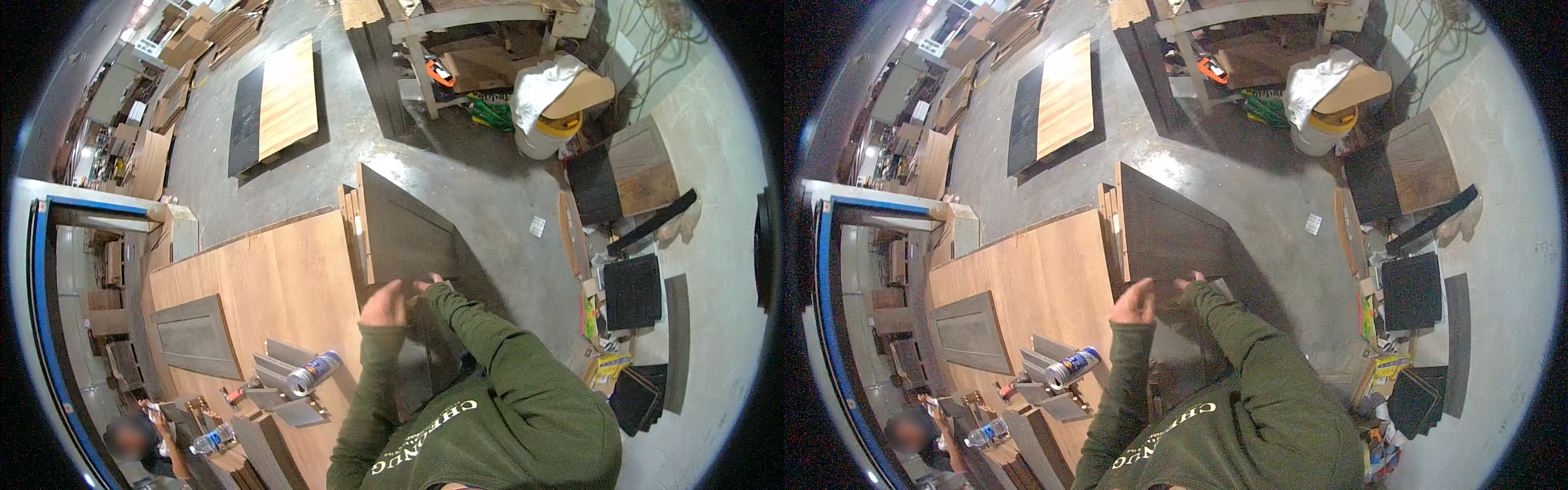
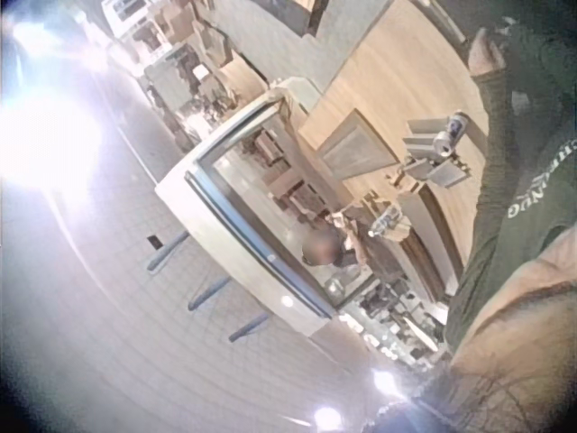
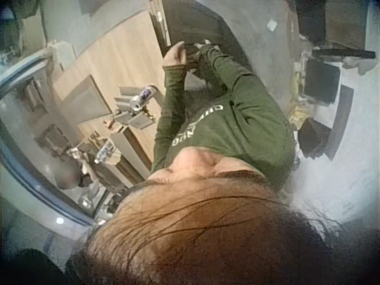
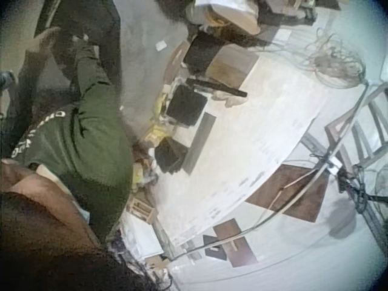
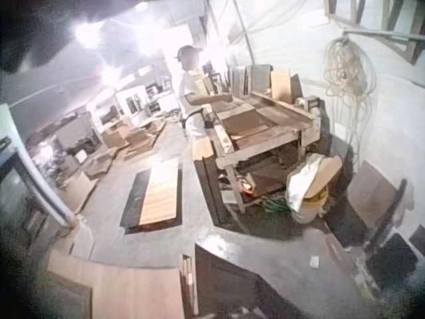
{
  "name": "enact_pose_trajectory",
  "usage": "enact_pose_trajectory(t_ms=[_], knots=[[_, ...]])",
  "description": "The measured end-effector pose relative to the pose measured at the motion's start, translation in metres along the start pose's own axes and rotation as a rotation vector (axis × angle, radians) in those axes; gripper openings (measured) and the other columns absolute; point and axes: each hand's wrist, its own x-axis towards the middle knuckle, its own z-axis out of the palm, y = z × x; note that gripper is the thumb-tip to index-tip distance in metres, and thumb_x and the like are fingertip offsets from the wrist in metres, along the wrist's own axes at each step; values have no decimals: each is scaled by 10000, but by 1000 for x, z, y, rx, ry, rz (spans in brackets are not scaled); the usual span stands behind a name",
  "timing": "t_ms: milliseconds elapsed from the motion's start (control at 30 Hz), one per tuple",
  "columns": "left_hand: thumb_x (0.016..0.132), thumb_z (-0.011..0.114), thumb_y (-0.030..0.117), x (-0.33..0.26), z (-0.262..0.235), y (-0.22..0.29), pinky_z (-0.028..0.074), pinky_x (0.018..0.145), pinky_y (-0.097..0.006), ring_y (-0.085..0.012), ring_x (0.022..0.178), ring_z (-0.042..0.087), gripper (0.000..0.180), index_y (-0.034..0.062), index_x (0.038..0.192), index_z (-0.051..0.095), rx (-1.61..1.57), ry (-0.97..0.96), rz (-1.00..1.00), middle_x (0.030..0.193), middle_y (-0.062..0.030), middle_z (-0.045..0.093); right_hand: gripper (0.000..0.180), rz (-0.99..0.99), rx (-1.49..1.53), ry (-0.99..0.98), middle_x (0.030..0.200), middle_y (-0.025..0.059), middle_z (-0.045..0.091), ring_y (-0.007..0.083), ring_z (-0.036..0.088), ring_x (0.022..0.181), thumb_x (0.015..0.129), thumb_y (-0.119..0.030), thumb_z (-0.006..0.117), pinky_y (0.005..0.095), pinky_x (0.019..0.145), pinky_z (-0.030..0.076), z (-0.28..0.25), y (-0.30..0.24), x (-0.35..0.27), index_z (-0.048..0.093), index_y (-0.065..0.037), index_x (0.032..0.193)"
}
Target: The person organizes and stacks wooden door or cabinet panels on a large workbench, then uses a hammer to secure small wooden slats into the grooves of one of the panels.
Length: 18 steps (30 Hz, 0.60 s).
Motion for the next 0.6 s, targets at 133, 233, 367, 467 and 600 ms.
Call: enact_pose_trajectory(t_ms=[133, 233, 367, 467, 600], knots=[[775, 584, 69, -52, -4, 26, 491, 726, -306, -227, 812, 636, 236, 45, 1008, 603, -166, -94, -99, 891, -129, 645, 653, -267, 67, 54, 1253, 179, 448, 313, 447, 1145, 757, -335, 662, 416, 920, 402, -4, 5, 13, 394, -46, 1276], [789, 581, 97, -103, -4, 21, 489, 725, -280, -180, 808, 640, 242, 32, 1021, 603, -314, -185, -241, 884, -110, 654, 584, -450, 22, -24, 1240, 159, 469, 286, 466, 1132, 797, -334, 616, 399, 922, 401, -12, -20, -6, 415, -39, 1260], [821, 567, 138, -152, -7, 16, 482, 730, -279, -182, 814, 635, 260, 52, 1065, 583, -435, -293, -419, 896, -122, 644, 592, -608, -122, -214, 1277, 146, 436, 283, 424, 1178, 836, -414, 531, 413, 959, 358, 1, -69, -45, 393, -45, 1278], [824, 563, 123, -173, -5, 9, 483, 708, -266, -155, 782, 637, 255, 51, 1067, 583, -578, -273, -460, 879, -115, 650, 752, -537, 160, -438, 1343, 146, 347, 285, 334, 1243, 808, -588, 435, 441, 1003, 279, 9, -86, -65, 321, -48, 1319], [828, 537, 89, -173, -24, 18, 484, 668, -255, -129, 738, 625, 249, 19, 1062, 581, -536, -137, -461, 813, -92, 654, 1027, -280, 893, -819, 1397, 146, 238, 282, 215, 1295, 684, -803, 316, 455, 1038, 177, -6, -116, -151, 224, -30, 1354]])
